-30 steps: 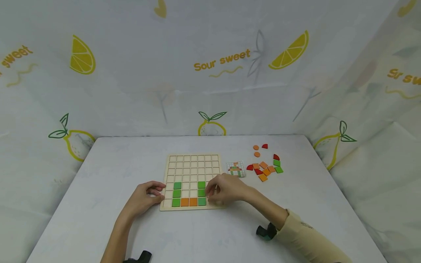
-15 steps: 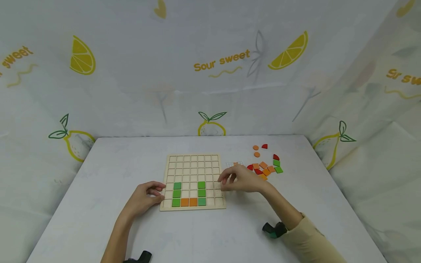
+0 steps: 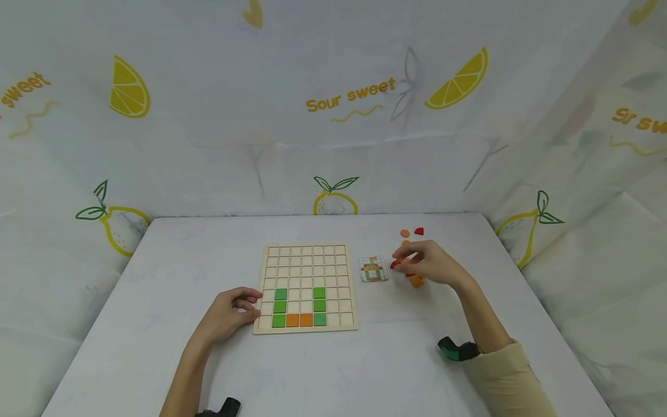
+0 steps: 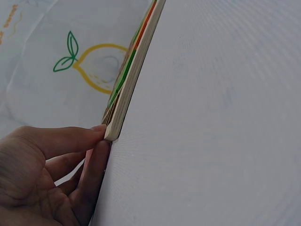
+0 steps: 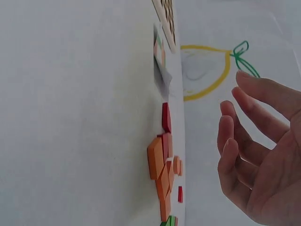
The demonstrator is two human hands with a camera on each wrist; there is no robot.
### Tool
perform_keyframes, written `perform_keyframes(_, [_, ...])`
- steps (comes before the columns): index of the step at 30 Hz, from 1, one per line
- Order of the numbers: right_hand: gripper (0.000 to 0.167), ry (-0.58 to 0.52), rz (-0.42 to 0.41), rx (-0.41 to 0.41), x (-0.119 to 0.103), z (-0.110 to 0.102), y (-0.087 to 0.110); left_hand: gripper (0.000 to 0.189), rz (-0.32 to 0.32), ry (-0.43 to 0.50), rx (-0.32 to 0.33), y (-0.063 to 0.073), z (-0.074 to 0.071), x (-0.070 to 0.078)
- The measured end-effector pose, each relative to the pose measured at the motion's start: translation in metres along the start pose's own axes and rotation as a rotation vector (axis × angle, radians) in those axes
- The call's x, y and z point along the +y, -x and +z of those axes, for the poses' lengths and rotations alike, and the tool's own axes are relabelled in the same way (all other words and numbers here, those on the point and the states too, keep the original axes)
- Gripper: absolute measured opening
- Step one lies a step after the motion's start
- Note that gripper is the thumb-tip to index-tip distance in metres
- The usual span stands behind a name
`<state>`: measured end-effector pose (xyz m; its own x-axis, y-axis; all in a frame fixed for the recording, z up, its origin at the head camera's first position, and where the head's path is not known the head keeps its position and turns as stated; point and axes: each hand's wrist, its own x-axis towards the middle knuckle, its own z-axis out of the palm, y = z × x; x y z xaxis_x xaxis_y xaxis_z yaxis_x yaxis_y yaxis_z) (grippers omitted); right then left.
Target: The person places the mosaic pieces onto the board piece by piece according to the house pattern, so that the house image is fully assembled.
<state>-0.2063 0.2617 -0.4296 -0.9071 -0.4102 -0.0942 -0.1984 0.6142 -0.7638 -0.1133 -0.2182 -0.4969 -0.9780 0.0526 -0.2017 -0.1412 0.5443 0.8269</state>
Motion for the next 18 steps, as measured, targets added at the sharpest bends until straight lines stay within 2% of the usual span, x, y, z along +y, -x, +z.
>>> perform_keyframes(8, [0.035,0.057,0.112,0.071,0.037,-0.018,-0.001,0.039,-0.001,0.000,-0.001,0.000,0.000,0.001])
perform_keyframes(13, [0.037,0.055,0.192,0.097,0.055,-0.020,-0.007,0.039,-0.002,0.000,-0.003,0.000,-0.001,0.001])
perform_keyframes(18, [0.039,0.087,0.231,0.125,0.065,-0.016,-0.011,0.038,-0.001,0.003,-0.001,0.000,-0.001,0.001])
